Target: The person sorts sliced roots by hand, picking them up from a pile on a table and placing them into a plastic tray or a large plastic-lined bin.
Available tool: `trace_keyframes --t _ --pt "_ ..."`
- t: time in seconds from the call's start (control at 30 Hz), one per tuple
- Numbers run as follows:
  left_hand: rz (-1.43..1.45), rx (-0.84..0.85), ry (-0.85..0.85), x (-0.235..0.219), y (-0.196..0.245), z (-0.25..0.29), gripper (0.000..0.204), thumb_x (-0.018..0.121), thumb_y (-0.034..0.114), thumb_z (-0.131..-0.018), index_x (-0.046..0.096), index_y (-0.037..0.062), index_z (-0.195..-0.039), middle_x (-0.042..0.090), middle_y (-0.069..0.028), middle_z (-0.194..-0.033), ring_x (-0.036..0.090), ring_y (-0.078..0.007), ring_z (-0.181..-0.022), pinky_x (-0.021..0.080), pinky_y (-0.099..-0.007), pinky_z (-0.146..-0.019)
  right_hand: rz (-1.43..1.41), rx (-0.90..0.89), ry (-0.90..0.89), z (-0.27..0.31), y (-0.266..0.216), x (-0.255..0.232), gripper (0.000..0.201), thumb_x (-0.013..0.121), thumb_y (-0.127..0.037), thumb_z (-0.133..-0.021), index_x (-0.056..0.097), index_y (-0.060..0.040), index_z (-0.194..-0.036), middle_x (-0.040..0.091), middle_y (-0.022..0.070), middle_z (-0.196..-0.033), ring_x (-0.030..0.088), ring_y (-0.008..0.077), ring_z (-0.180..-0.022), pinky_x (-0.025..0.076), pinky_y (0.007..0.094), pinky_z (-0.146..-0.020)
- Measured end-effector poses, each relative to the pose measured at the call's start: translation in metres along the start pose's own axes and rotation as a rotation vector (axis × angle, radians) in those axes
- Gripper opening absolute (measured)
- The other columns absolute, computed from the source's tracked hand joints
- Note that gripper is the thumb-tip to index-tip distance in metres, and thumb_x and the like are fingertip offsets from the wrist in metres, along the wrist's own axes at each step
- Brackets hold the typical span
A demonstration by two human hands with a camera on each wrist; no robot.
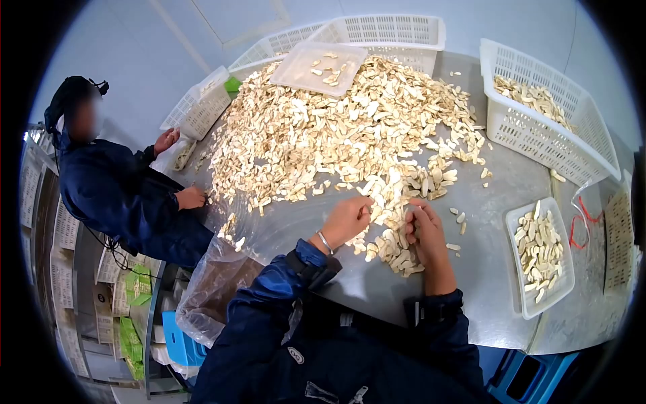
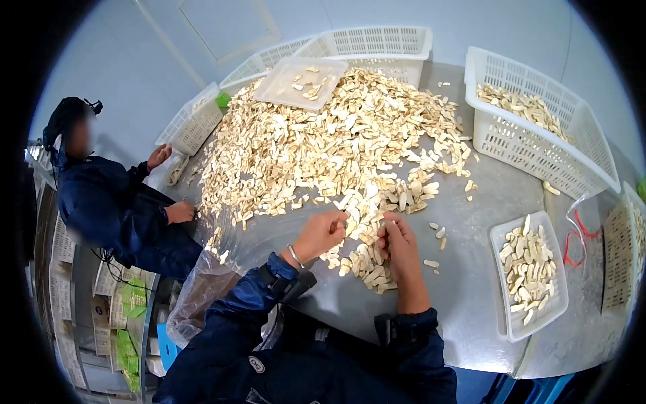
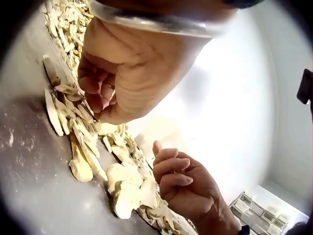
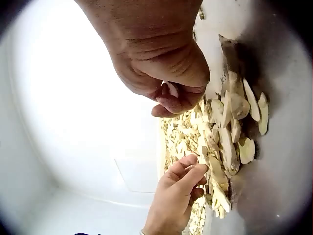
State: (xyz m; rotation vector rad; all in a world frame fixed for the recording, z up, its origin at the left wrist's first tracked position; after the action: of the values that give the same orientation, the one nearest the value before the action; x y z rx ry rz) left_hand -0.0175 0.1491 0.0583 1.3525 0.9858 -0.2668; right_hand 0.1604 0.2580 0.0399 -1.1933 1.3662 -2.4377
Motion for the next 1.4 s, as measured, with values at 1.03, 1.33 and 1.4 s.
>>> trace_keyframes --t 1.03,1.33,1.4 --pt "-0.163 0.188 0.016 0.002 0.002 -0.044 0.018 0.073 0.013 -0.084 0.059 0.0026 -0.091 0.060 -0.0070 -0.076 0.056 -0.0202 -0.062 0.048 -0.0320 -0.059 0.108 -0.007 -0.043 -0.005 0.009 -0.005 0.015 0.060 -0.021 -0.100 0.059 -0.0114 -0.088 0.053 -0.0058 -0.072 0.048 0.0029 -0.057 0.036 0.0204 -0.046" --pt "0.525 -0.125 -0.205 0.003 -0.012 -0.029 0.015 0.066 0.010 -0.094 0.067 0.0020 -0.106 0.061 0.0048 -0.078 0.054 -0.0027 -0.065 0.046 -0.0214 -0.057 0.166 0.095 -0.073 0.004 0.008 0.006 0.022 0.058 -0.023 -0.102 0.062 -0.0076 -0.117 0.059 -0.0025 -0.087 0.053 0.0050 -0.064 0.037 0.0199 -0.049" --pt "0.756 -0.211 -0.333 -0.002 0.017 -0.019 0.012 0.065 0.013 -0.095 0.067 0.0025 -0.102 0.062 0.0047 -0.079 0.053 -0.0021 -0.065 0.045 -0.0210 -0.056 0.149 0.120 -0.023 0.011 0.006 0.018 0.026 0.057 -0.024 -0.102 0.060 -0.0067 -0.121 0.059 -0.0013 -0.090 0.054 0.0057 -0.066 0.037 0.0199 -0.050"
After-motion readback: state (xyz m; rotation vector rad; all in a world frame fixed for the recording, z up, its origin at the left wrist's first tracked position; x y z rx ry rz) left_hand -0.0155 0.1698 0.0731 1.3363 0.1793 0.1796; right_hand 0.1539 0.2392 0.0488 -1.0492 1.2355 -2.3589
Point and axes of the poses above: each hand's wrist, its own z-axis away from the middle knuckle, its own x-axis out of the palm, y = z × x, the point moved 5 cm from there along -z, towards the middle knuckle
